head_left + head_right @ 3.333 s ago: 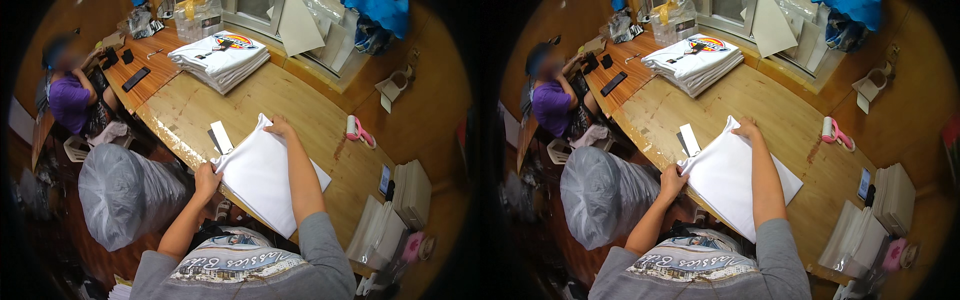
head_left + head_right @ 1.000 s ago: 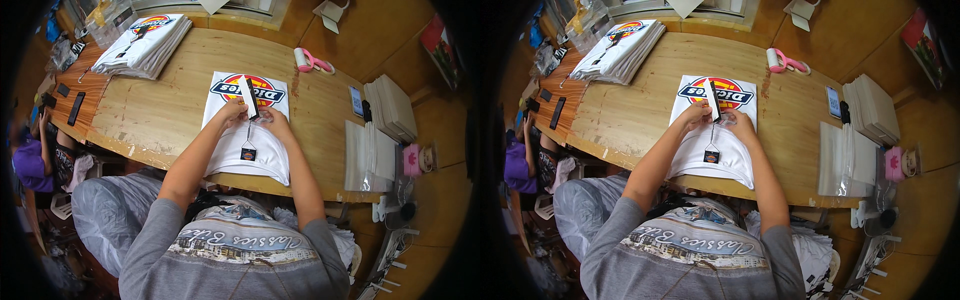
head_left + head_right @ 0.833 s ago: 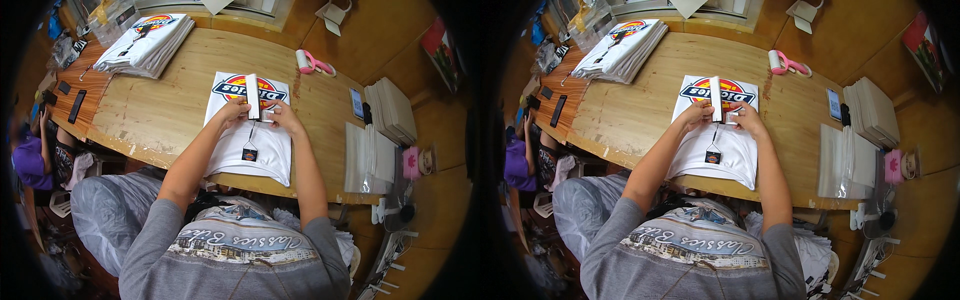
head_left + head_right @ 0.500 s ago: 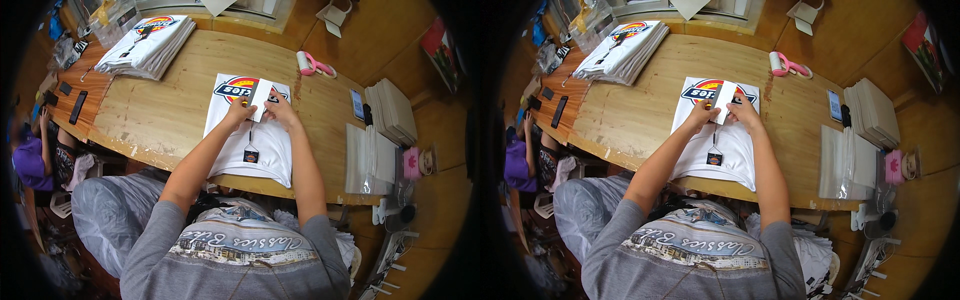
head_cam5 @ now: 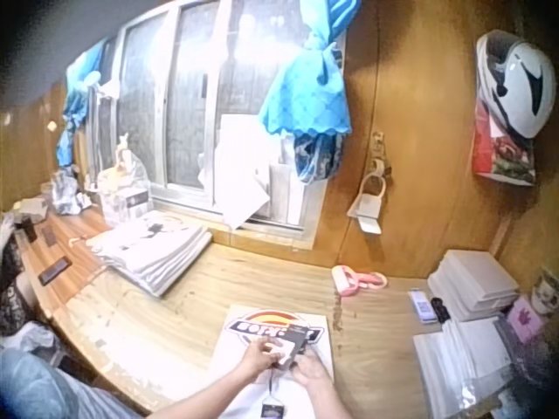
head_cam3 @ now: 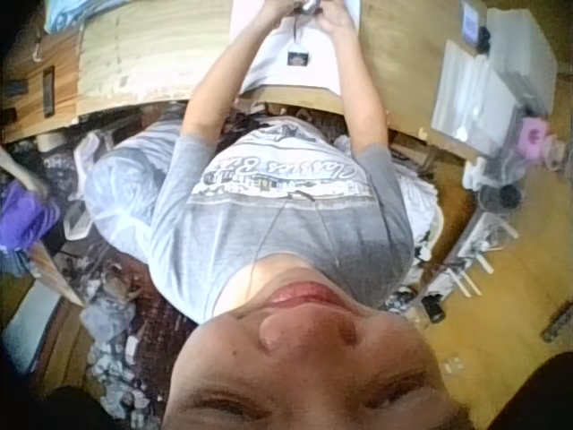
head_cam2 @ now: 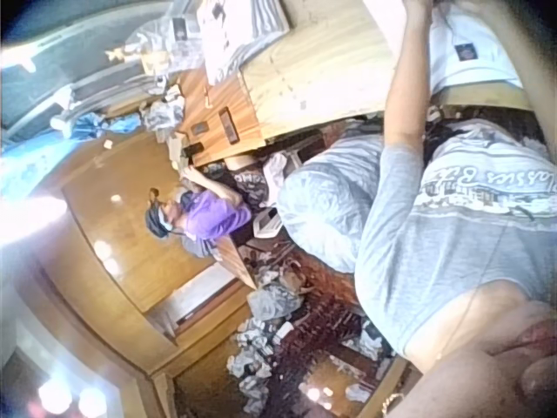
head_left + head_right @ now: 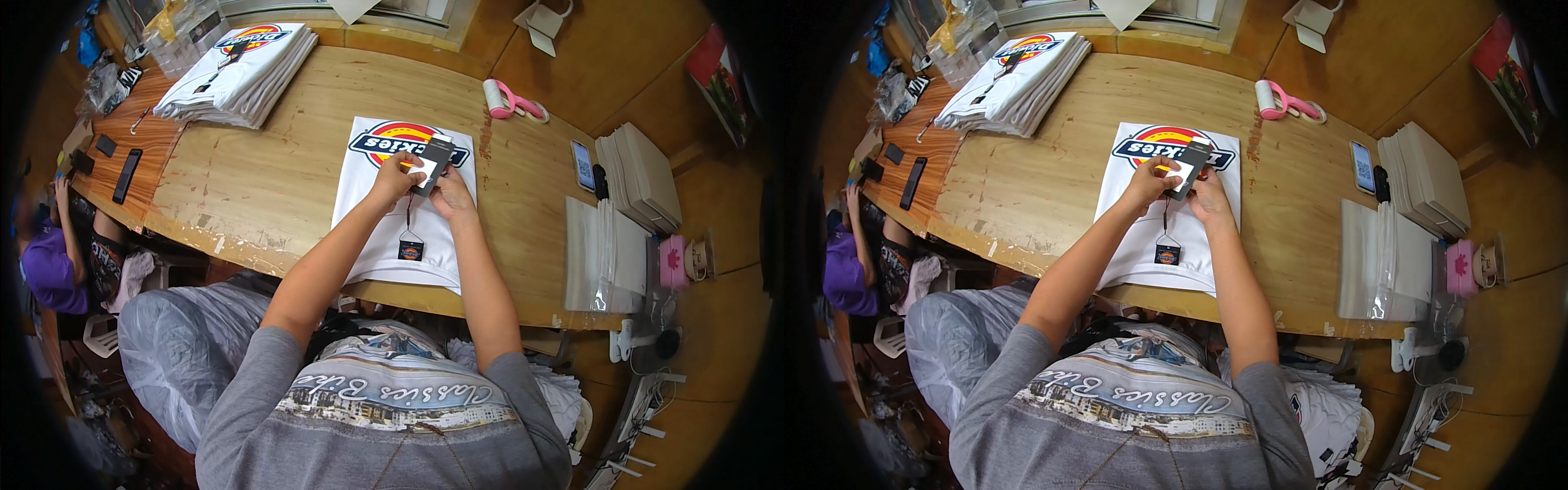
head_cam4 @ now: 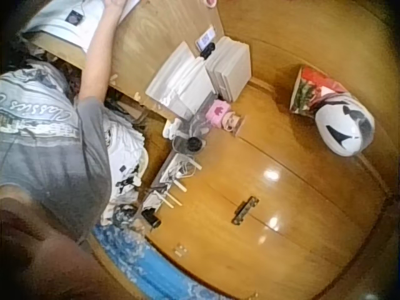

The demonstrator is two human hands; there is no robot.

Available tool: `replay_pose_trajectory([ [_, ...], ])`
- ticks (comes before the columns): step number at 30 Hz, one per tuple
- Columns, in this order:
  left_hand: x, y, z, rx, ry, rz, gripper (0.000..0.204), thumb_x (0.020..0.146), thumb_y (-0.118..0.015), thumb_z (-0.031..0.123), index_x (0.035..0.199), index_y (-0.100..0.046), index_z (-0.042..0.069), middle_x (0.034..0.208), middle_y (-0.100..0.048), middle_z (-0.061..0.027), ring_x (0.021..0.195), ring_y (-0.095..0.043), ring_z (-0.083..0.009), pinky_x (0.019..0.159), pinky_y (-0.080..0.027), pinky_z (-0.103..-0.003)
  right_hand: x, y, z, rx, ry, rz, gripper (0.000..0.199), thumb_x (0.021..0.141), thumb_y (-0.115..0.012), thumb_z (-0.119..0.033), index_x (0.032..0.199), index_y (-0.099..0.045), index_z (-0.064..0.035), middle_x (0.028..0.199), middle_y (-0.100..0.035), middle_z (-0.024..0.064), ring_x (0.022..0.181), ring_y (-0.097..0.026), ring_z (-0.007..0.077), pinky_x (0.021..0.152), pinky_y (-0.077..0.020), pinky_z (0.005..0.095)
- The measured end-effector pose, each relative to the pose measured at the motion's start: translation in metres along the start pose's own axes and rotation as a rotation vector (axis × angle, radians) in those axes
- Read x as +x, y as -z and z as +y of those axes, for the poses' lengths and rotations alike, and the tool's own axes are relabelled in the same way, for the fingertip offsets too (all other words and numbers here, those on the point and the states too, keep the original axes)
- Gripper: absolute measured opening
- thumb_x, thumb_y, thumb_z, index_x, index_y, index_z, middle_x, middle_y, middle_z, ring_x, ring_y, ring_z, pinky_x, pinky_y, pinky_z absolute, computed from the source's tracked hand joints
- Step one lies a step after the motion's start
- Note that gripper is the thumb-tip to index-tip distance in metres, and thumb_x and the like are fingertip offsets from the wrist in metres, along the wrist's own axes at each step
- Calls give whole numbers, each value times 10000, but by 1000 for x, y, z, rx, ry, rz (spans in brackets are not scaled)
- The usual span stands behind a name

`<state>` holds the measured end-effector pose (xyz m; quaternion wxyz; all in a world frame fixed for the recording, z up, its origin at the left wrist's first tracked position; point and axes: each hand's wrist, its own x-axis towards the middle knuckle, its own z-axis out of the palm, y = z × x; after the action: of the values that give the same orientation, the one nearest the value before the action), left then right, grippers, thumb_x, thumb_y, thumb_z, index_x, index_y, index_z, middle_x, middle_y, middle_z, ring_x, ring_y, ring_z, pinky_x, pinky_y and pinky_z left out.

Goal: The person folds white t-shirts on a wooden table, using a pink lint roller to clean the fabric before folding. They place a cardboard insert inside each shirt, fold it neatly, and stack it with others.

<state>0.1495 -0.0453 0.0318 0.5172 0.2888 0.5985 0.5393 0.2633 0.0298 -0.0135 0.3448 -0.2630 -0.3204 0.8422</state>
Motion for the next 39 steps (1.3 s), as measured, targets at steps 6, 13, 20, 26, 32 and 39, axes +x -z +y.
replay_pose_trajectory([
  [6, 4, -1, -7, -29, -87, 191, 494, 640, -712, 37, 979, -352, 56, 761, -529, -85, 689, -554, -160, 564, -468, -263, -21, -12, -13, 70, -77, 178, 521, 736, -550, 59, 1190, -351, -103, 965, -505, 109, 863, -509, 181, 715, -429, 291],
  [13, 29, 6, -33, -6, -184, 159, 217, 767, -604, 168, 848, -501, -4, 689, -565, -55, 601, -525, -107, 504, -418, -241, -12, -9, -3, -312, 74, 154, 549, 723, -547, 93, 1196, -338, -91, 885, -541, 103, 811, -537, 159, 654, -435, 275],
  [20, 27, 3, -28, -43, -61, 78, 196, 810, -537, 189, 708, -546, 21, 583, -502, -9, 493, -444, -69, 432, -363, -228, -10, 2, 0, -627, 283, 210, 332, 693, -641, 0, 998, -513, -27, 782, -551, 50, 680, -526, 99, 574, -429, 210],
  [26, 27, 3, -25, 84, -165, 200, 155, 749, -602, 130, 712, -523, 2, 576, -495, -22, 474, -483, -85, 406, -408, -230, -9, -7, 2, -1051, 362, 280, 491, 611, -731, -148, 1026, -508, -12, 770, -556, 56, 653, -531, 111, 576, -437, 225],
  [32, 22, -2, -20, 145, -263, 214, 168, 737, -609, 130, 718, -518, -10, 568, -502, -39, 440, -520, -121, 379, -433, -255, -4, -5, 5, -1166, 282, 194, 612, 585, -752, -133, 1100, -446, -7, 865, -572, 103, 741, -573, 150, 609, -471, 240],
  [39, 25, 1, -19, 339, -300, 263, 226, 762, -570, 201, 813, -561, -19, 593, -560, -82, 470, -557, -165, 426, -456, -278, -11, 6, -3, -883, 245, 175, 421, 598, -706, -43, 947, -471, -30, 802, -592, 72, 689, -567, 137, 597, -453, 238],
])
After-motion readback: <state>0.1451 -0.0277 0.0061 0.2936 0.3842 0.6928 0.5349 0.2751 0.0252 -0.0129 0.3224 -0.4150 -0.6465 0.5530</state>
